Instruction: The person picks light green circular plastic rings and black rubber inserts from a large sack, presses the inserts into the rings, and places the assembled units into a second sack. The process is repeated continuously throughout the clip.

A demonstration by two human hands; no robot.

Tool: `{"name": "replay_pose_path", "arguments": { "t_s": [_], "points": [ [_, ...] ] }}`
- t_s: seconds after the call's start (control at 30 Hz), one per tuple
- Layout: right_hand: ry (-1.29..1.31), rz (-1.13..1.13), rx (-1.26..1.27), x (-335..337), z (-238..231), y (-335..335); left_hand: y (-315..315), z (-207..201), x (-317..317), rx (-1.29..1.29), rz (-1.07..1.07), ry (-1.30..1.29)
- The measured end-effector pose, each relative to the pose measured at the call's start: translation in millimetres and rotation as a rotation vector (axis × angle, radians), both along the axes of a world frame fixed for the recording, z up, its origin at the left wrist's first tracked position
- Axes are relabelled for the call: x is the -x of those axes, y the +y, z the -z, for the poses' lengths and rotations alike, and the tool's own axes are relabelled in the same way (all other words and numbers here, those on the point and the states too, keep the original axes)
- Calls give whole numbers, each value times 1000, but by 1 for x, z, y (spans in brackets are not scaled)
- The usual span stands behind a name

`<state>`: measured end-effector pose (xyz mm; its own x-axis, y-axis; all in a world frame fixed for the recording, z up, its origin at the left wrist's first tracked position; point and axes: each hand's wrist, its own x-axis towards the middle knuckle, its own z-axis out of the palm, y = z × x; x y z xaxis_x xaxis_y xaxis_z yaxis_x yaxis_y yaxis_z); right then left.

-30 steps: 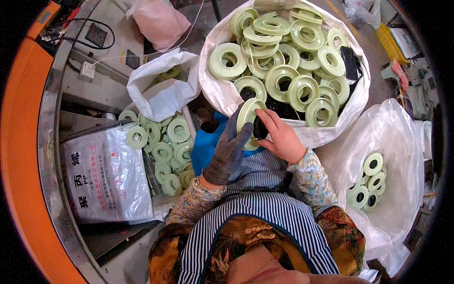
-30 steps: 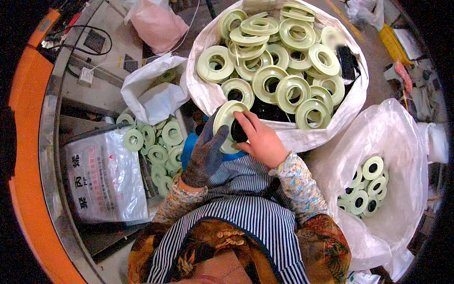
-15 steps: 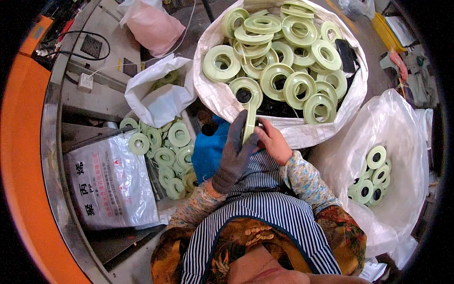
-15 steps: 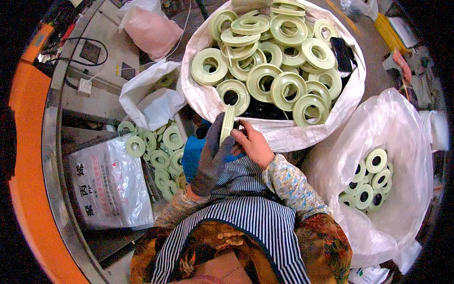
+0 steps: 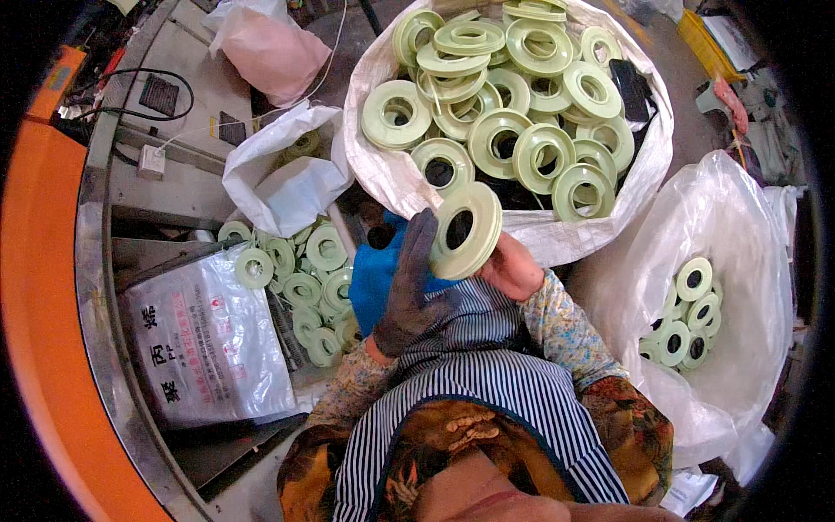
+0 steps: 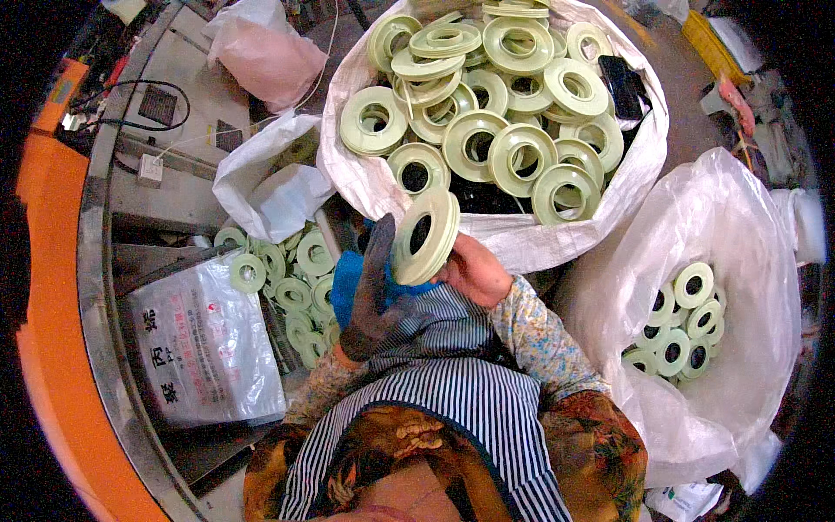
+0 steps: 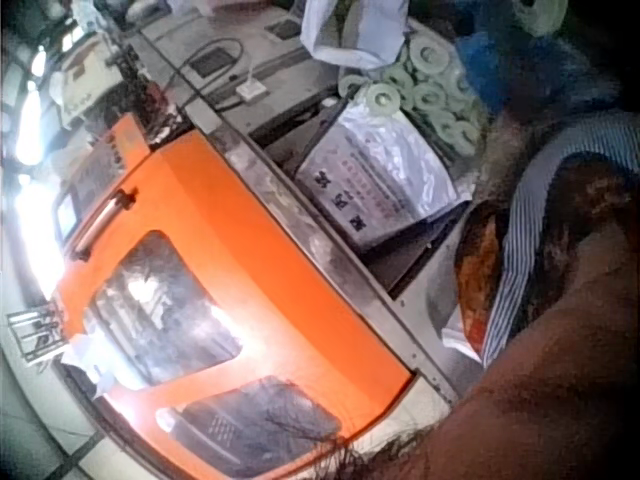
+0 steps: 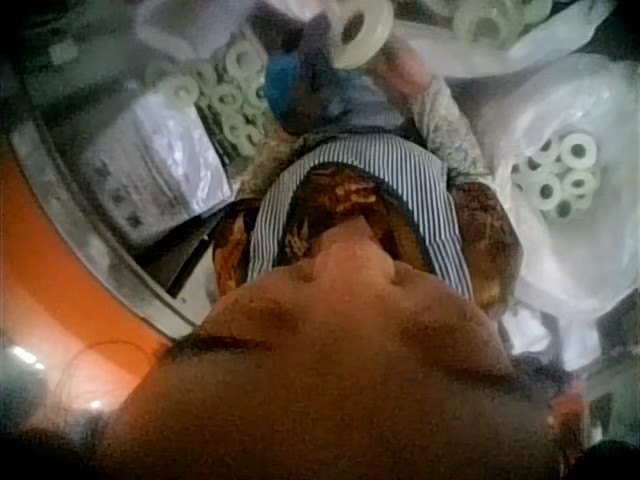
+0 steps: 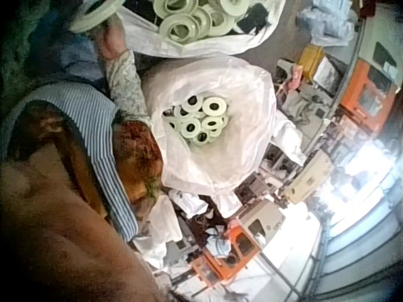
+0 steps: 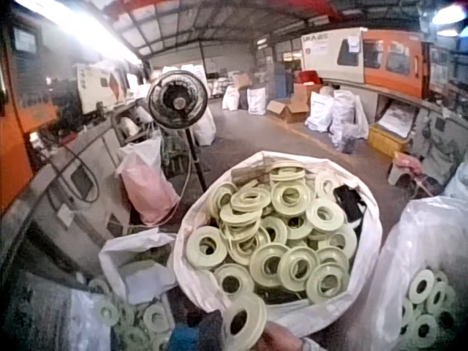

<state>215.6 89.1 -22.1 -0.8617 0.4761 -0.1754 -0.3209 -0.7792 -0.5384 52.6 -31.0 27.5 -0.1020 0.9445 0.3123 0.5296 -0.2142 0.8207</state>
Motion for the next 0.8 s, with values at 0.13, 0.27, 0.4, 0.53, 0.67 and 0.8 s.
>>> {"name": "replay_pose_path", "arguments": {
  "t_s": [0.13, 0.27, 0.4, 0.53, 0.67, 0.8],
  "points": [
    [231, 214, 116, -34, 17, 20, 24, 31, 22, 33, -123, -31],
    [630, 428, 172, -89, 4, 49, 39, 37, 23, 16, -277, 0],
    [-178, 344, -162, -43, 14, 65, 88, 33, 13, -55, -297, 179],
    [-1311, 355, -1567, -11, 38, 70, 125, 33, 3, 128, -318, 600],
    [-1633, 314, -1812, 20, 84, 84, 156, 127, 7, 352, -181, 765],
    [-1465, 267, -1686, 27, 59, 75, 141, 88, 27, -88, -260, 660]
  ]
}}
